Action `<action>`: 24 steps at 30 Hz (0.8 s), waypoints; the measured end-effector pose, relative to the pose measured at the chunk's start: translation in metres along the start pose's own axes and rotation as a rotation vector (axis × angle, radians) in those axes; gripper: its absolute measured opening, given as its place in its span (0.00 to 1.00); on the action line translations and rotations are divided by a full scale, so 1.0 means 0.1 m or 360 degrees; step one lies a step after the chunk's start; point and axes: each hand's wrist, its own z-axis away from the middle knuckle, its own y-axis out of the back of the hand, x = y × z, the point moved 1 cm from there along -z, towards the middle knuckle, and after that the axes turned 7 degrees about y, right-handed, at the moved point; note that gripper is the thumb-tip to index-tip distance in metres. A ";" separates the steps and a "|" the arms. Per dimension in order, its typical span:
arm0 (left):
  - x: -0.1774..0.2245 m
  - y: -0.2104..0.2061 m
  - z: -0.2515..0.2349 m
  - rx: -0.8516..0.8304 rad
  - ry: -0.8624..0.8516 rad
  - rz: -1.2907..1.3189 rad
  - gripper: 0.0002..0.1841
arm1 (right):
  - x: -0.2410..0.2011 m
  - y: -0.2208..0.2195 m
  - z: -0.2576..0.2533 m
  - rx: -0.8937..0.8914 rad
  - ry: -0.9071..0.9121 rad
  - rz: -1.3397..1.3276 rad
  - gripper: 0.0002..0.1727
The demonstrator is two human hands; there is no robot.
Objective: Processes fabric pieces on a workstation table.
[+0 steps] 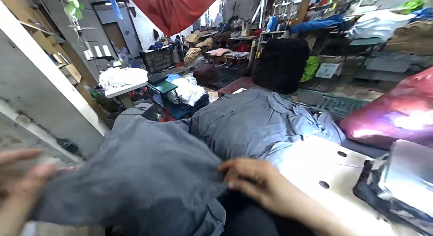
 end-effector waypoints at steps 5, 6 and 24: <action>-0.24 -0.28 -0.02 -0.0213 -0.0187 0.0271 0.31 | 0.33 -0.69 0.75 -0.0153 -0.0243 -0.0175 0.04; -0.24 -0.37 -0.11 -0.0150 -0.0314 0.0250 0.30 | 0.38 -0.67 0.86 -0.0106 -0.0305 -0.0121 0.05; 2.37 -4.62 0.04 -0.1261 -0.0882 0.0338 0.22 | 0.93 -0.13 2.85 0.0390 -0.1581 0.1132 0.51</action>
